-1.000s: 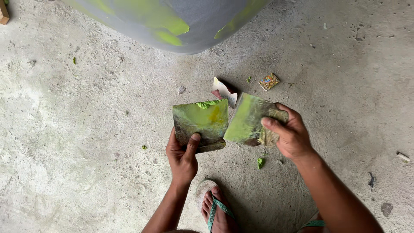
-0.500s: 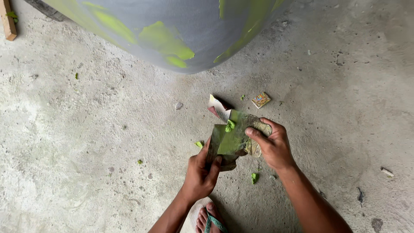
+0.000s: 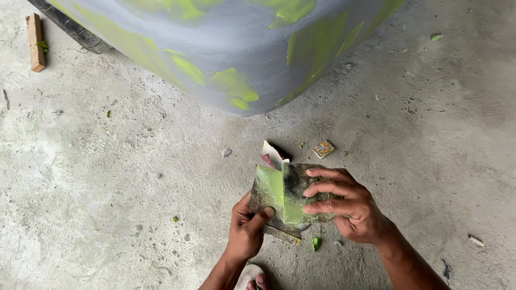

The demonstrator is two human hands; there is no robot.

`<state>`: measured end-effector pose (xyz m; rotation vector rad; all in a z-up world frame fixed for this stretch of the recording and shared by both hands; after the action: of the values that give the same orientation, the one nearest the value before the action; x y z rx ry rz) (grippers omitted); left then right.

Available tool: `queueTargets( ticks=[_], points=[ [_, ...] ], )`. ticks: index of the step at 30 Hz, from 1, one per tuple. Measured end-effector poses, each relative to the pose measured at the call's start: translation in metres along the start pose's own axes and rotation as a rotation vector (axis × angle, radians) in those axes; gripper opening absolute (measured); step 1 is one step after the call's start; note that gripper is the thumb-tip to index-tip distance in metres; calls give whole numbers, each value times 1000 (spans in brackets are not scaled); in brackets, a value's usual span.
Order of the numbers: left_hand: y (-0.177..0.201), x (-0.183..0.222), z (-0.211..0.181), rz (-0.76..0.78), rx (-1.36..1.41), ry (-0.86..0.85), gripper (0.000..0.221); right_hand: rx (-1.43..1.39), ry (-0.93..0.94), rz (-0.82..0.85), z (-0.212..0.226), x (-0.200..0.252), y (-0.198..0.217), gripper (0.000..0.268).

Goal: The person applies a green body filler to a gray car bumper using a small sanding block and a metal putty knife. They spread the filler on the bumper's edge and then on the inner surface of a detached bumper panel.

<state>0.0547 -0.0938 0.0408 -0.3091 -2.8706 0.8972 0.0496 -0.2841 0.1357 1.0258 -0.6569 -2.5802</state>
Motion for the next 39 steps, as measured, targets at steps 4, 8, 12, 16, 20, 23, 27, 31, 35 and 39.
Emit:
queueTargets(
  ticks=[4,8,12,16,20,23,27,31,35,39],
  points=[
    [9,3,9,-25,-5,-7,15,47,21,-40,-4,2,-2,54],
    [12,4,13,9,18,-20,27,105,-6,-101,-16,7,4,57],
    [10,3,15,54,34,20,34,165,-26,-154,-33,17,6,62],
    [-2,3,-10,90,80,-16,35,129,-232,-144,-82,54,-10,30],
    [-2,-2,-30,24,-173,-87,30,-1101,-803,-839,-132,112,-9,21],
    [-3,-5,-37,-54,-282,-103,30,-1600,-500,-924,-99,91,1,40],
    [-8,-5,-40,-121,-351,-96,25,-1620,-174,-732,-56,64,18,58],
    [-26,3,-54,-129,-424,-144,20,-1324,-203,-606,-18,37,26,53],
    [-40,3,-56,-75,-431,-204,18,128,-217,-341,22,8,16,43],
    [-47,2,-57,-56,-408,-229,28,519,-150,-330,32,-10,6,43]
  ],
)
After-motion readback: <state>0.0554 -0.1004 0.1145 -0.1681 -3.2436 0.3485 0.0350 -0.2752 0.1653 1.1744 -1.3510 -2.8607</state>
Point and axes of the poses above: each hand's wrist, its own x-axis away from the middle knuckle, its own y-axis out of the back of the hand, z = x × y, the point moved 5 cm from there along -x, towards the middle knuckle, and after that the axes turned 3 degrees about -x, right-handed, at the moved point
